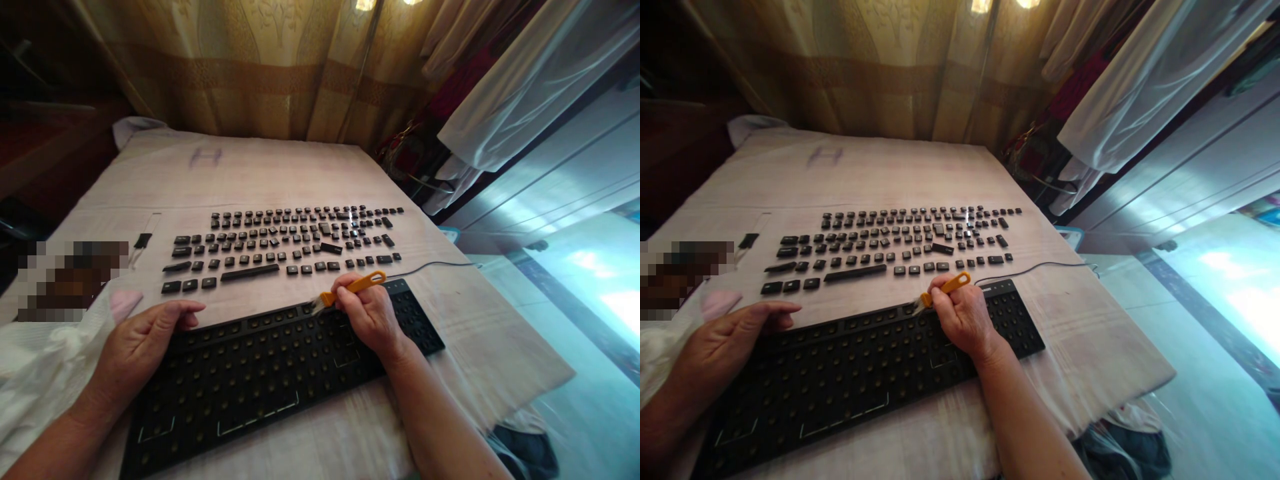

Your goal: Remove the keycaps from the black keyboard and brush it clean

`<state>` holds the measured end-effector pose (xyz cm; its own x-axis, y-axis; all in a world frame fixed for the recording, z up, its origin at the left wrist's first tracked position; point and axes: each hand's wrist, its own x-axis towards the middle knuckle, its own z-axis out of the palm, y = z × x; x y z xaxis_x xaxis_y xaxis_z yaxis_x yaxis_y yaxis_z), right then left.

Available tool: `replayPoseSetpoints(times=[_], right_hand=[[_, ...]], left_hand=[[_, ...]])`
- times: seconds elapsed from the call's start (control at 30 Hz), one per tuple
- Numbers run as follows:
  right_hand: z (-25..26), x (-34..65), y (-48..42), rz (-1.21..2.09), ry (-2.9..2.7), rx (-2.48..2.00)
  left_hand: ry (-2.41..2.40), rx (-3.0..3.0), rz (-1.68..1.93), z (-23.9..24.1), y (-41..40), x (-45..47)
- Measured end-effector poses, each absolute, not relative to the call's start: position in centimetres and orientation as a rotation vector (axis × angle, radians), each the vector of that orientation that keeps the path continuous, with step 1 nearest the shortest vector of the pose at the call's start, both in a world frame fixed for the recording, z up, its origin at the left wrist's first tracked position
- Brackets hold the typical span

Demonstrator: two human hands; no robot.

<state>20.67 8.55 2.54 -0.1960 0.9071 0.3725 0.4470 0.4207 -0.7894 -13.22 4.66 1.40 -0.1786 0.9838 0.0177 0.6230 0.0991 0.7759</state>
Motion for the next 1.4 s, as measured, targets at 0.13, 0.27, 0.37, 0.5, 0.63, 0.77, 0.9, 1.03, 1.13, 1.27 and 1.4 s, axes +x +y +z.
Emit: replayPoseSetpoints(times=[0.13, 0.27, 0.37, 0.5, 0.63, 0.77, 0.9, 1.03, 1.13, 1.27, 1.4], right_hand=[[2.1, 20.2, 8.4, 0.778, -1.500, -1.071], [2.1, 20.2, 8.6, 0.817, -1.252, -1.096], [2.1, 20.6, 9.2, 0.945, -1.074, -1.087], [2.2, 21.1, 10.0, 1.114, -0.908, -1.046], [2.2, 21.1, 10.1, 1.124, -0.957, -1.032], [1.9, 21.0, 10.0, 1.046, -0.971, -1.071], [1.7, 21.0, 10.1, 0.996, -0.950, -1.150], [1.6, 20.6, 10.0, 0.962, -1.062, -1.205], [1.9, 20.3, 9.9, 0.962, -1.155, -1.205], [3.7, 20.3, 10.2, 0.949, -1.244, -1.158], [6.2, 20.6, 11.0, 0.923, -1.430, -1.084]], left_hand=[[1.859, 1.573, 0.913, 1.4, 4.7, -13.2], [1.868, 1.542, 0.912, 1.4, 4.6, -13.3], [1.866, 1.538, 0.921, 1.4, 4.6, -13.3], [1.844, 1.568, 0.938, 1.4, 4.8, -13.3], [1.844, 1.567, 0.942, 1.4, 4.9, -13.2], [1.839, 1.572, 0.941, 1.5, 4.9, -13.3], [1.836, 1.577, 0.951, 1.6, 4.9, -13.2], [1.834, 1.575, 0.962, 1.3, 4.9, -13.3], [1.829, 1.575, 0.979, 1.0, 4.9, -13.4], [1.804, 1.569, 1.004, 1.3, 4.9, -13.3], [1.796, 1.521, 1.034, 1.9, 5.0, -13.0]])
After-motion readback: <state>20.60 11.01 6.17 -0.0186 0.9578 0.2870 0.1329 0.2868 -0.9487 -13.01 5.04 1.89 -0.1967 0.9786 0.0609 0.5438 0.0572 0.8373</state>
